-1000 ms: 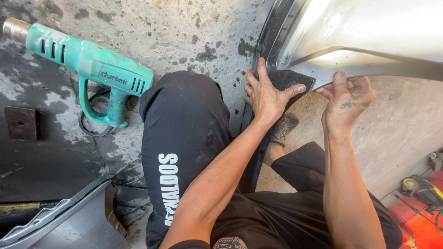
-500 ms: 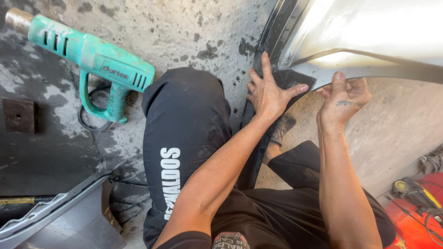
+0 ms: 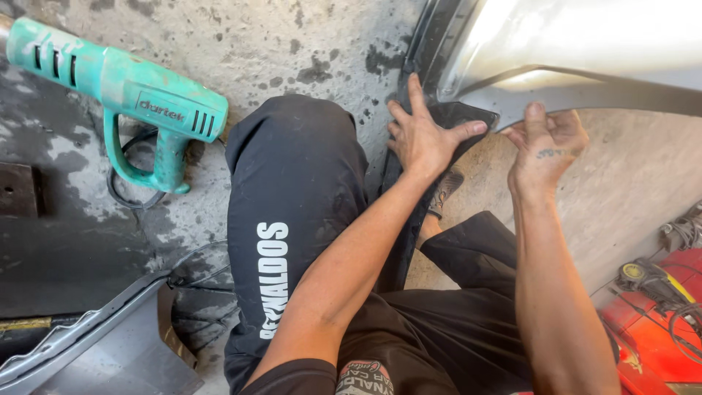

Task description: The person sits on the workshop floor repairing a plastic car bumper. They press and align a trim piece along the bumper edge, heat the plastic with a heat gun, wipe the surface with a cloth, and press clips into place by hand.

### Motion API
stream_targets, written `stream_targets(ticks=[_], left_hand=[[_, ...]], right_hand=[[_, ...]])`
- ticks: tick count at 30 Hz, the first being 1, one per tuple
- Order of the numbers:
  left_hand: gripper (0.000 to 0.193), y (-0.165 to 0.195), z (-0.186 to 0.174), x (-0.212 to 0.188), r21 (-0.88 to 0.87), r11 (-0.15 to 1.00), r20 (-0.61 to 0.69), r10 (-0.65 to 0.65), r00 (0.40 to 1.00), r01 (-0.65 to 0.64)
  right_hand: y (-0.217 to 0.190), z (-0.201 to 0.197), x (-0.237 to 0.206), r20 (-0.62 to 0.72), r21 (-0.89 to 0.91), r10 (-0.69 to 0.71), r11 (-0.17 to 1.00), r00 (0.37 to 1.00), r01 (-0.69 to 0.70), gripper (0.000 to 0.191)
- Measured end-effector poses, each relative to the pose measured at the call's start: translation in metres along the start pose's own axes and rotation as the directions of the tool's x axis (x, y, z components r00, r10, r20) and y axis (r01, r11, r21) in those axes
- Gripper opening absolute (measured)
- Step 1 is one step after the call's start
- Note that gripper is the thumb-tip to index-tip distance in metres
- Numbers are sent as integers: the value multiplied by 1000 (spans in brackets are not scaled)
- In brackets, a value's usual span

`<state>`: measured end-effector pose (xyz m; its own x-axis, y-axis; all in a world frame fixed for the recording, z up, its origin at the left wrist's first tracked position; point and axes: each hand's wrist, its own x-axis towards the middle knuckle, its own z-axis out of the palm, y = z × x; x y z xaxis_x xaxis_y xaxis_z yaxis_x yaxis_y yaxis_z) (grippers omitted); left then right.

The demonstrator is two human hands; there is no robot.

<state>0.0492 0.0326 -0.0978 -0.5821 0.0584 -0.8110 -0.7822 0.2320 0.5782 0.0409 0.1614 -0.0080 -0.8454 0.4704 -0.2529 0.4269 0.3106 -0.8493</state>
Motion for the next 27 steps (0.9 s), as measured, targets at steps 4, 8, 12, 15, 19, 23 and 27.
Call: stream_targets(ticks=[4,8,12,15,19,23,27], left_hand=[[143,11,-8,-6,7,1000,0,23,1000,-23],[94,7,-4,-39,146,902,-234,430,872,-406],[32,-4,9,-46,224,790,26,580,814,-571],[21,-10,24,-42,98,783,30,614,788,-614],[14,-12,33,-29,-12,755,-41,654,755,-655],[15,-10,30,-23,-74,747,-58,658,751,-660],[20,-4,34,-26,-196,799,-120,555,823,-568]], right_hand=[[-9,-4,5,69,-52,-46,997,997,49,7],[-19,-9,5,100,-143,10,990,995,4,7],[-24,-15,5,87,-202,32,979,996,-14,9],[-22,-19,6,140,-184,1,983,990,25,10],[-11,-16,8,114,-168,-20,985,993,40,10],[-1,-8,1,76,-160,-5,987,997,17,8],[2,-6,1,36,-145,2,989,999,3,6]])
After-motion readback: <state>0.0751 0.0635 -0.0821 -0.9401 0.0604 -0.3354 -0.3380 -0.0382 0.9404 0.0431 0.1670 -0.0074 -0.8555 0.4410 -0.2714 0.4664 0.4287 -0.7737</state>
